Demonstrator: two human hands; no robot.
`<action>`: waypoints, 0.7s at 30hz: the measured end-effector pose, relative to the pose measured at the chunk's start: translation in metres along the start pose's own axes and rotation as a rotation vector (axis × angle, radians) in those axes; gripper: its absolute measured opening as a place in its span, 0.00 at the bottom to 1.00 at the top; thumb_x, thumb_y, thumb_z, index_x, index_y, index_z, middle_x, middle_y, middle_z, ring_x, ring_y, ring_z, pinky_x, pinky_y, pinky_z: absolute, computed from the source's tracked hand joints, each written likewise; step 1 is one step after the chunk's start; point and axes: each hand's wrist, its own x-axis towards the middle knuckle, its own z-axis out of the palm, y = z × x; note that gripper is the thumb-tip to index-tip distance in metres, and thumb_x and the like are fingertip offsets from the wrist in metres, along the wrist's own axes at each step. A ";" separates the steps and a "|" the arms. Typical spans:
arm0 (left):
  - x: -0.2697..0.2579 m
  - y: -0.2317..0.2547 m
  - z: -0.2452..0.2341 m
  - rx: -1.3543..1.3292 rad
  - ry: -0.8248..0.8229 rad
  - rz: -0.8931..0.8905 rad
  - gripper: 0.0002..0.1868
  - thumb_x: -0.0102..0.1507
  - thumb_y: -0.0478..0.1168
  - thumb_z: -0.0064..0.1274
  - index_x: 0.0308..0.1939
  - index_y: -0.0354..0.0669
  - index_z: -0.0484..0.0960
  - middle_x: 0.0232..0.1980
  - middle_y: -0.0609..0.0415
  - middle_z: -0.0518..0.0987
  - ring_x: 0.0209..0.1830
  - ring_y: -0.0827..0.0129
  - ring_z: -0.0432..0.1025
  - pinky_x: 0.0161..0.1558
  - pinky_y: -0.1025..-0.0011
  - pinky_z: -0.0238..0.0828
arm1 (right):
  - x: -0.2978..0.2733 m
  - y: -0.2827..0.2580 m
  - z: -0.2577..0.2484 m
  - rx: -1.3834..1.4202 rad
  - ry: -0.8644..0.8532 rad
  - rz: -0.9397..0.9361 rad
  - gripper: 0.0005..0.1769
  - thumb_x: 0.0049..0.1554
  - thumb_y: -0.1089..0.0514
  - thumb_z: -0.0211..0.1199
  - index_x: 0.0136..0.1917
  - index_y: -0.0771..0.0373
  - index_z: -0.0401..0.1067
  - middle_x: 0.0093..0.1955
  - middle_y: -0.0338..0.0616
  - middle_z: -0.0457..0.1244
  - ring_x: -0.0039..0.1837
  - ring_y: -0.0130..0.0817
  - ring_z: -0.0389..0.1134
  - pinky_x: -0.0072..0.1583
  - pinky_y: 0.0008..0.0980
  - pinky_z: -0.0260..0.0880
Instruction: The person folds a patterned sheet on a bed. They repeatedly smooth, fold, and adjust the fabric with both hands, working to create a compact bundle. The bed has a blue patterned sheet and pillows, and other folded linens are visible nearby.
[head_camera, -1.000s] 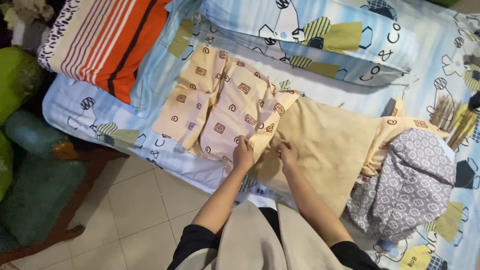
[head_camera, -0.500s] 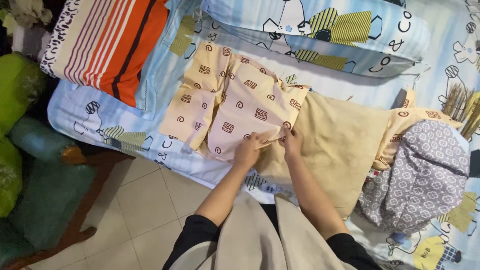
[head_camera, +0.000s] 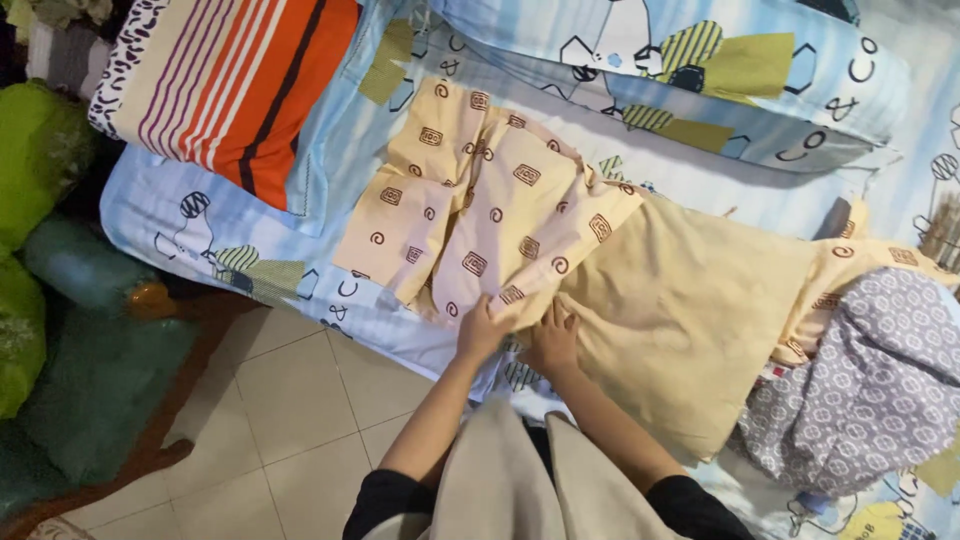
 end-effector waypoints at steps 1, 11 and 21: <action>0.001 -0.010 0.003 0.000 0.004 -0.003 0.27 0.56 0.50 0.60 0.58 0.49 0.75 0.50 0.35 0.82 0.56 0.38 0.75 0.57 0.46 0.72 | 0.007 0.003 0.013 0.000 -0.001 -0.005 0.56 0.47 0.35 0.73 0.80 0.57 0.55 0.85 0.54 0.42 0.86 0.51 0.33 0.76 0.65 0.42; -0.008 -0.009 -0.004 0.124 0.061 0.084 0.21 0.61 0.32 0.46 0.59 0.44 0.73 0.48 0.32 0.81 0.54 0.35 0.76 0.55 0.46 0.73 | 0.077 0.042 0.029 0.053 0.187 -0.081 0.27 0.43 0.45 0.71 0.58 0.43 0.77 0.54 0.35 0.70 0.62 0.39 0.69 0.63 0.48 0.63; -0.015 0.085 0.030 -0.083 -0.057 0.352 0.34 0.56 0.33 0.48 0.69 0.37 0.70 0.54 0.24 0.79 0.58 0.30 0.72 0.61 0.41 0.69 | 0.084 0.067 -0.005 0.573 0.595 -0.394 0.16 0.44 0.66 0.68 0.49 0.69 0.80 0.46 0.61 0.73 0.56 0.59 0.73 0.64 0.55 0.67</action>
